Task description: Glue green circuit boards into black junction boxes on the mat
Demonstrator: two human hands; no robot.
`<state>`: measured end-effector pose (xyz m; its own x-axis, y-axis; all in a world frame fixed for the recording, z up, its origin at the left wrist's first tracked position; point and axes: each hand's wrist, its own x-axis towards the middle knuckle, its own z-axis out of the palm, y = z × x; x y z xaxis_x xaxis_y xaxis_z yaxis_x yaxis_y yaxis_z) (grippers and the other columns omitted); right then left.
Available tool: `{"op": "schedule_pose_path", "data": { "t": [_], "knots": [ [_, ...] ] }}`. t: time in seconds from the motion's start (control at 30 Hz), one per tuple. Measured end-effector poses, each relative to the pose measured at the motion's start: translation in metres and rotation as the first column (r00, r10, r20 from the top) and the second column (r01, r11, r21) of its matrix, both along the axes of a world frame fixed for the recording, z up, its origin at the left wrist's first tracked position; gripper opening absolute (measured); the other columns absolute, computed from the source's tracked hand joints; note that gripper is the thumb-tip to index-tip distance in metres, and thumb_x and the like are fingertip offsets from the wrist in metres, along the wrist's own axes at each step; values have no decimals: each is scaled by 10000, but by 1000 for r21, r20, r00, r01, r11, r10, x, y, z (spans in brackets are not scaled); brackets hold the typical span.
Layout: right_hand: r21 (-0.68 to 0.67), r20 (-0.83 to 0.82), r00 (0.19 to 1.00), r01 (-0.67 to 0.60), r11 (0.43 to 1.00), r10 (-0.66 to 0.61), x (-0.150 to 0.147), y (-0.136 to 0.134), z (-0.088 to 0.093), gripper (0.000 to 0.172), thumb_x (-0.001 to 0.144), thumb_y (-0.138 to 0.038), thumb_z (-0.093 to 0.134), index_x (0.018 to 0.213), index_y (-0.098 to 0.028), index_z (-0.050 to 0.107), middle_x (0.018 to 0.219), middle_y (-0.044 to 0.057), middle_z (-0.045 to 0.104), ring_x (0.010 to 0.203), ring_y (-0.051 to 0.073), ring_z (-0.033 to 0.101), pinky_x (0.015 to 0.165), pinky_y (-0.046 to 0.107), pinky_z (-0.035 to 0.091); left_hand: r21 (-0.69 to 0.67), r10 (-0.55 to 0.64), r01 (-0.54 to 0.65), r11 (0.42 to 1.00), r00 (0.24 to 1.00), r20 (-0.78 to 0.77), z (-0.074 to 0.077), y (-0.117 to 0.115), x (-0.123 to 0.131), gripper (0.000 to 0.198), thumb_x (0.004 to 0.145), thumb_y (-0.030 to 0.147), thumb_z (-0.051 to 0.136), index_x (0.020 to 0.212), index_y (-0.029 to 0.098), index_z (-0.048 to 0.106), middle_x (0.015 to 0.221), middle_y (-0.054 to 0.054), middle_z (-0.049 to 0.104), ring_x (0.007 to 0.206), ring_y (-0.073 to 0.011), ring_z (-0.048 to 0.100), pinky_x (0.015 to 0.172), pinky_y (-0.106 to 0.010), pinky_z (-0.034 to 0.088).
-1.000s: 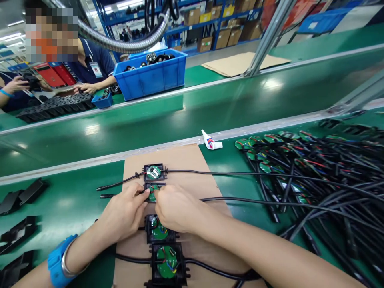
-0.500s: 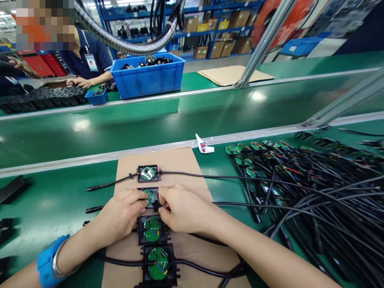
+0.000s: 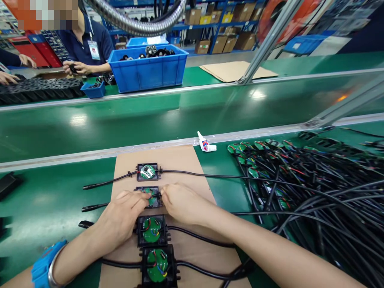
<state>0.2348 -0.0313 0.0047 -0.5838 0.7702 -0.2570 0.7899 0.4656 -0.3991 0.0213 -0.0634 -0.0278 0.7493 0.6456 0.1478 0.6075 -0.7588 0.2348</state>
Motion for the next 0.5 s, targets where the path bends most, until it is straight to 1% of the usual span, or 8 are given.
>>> {"op": "schedule_pose_path", "data": {
  "t": [0.1, 0.17, 0.23, 0.3, 0.37, 0.5],
  "knots": [
    [24, 90, 989, -117, 993, 114, -3, 10, 5, 319, 875, -67, 336, 727, -113, 614, 677, 79, 634, 589, 147, 516, 595, 285, 343, -17, 28, -28, 999, 1000, -14, 3, 0, 1, 486, 789, -19, 373, 1239, 146, 453, 1087, -102, 620, 913, -223, 569, 830, -381, 483],
    [-1, 86, 984, -155, 988, 155, -4, 15, 10, 321, 861, -61, 349, 708, -113, 627, 669, 71, 639, 576, 138, 511, 587, 278, 349, -9, 33, -33, 999, 999, -30, 3, 0, 1, 524, 793, -5, 384, 1296, 140, 406, 1046, -105, 615, 879, -226, 561, 806, -386, 490],
    [-62, 46, 981, -187, 980, 190, -4, 19, 16, 325, 854, -55, 361, 668, -130, 617, 627, 31, 625, 546, 115, 499, 563, 255, 354, 15, 32, -31, 999, 999, -22, 2, 1, 1, 545, 800, 2, 388, 1331, 125, 373, 1023, -110, 607, 879, -232, 555, 812, -397, 490],
    [-144, 14, 970, -240, 960, 244, -2, 22, 19, 329, 845, -31, 362, 646, -140, 600, 595, -3, 611, 524, 95, 492, 543, 229, 361, 37, 33, -32, 999, 999, -13, 0, 1, 0, 543, 810, 8, 384, 1343, 109, 359, 1005, -111, 604, 870, -232, 551, 811, -401, 490],
    [-195, 14, 955, -289, 937, 298, 0, 24, 19, 333, 822, 10, 355, 647, -143, 594, 591, -12, 611, 524, 89, 493, 549, 220, 372, 37, 30, -29, 999, 999, -14, 0, 1, 0, 553, 802, 0, 375, 1344, 114, 363, 1010, -109, 605, 866, -228, 552, 808, -396, 490],
    [-195, 53, 924, -363, 911, 379, -1, 31, 7, 299, 749, 32, 450, 557, -155, 581, 582, 6, 614, 569, 113, 503, 634, 258, 394, 17, -8, 9, 1000, 999, -38, 5, 2, 5, 592, 740, -35, 379, 1301, 147, 425, 1124, -106, 605, 957, -231, 560, 836, -386, 488]
  ]
}}
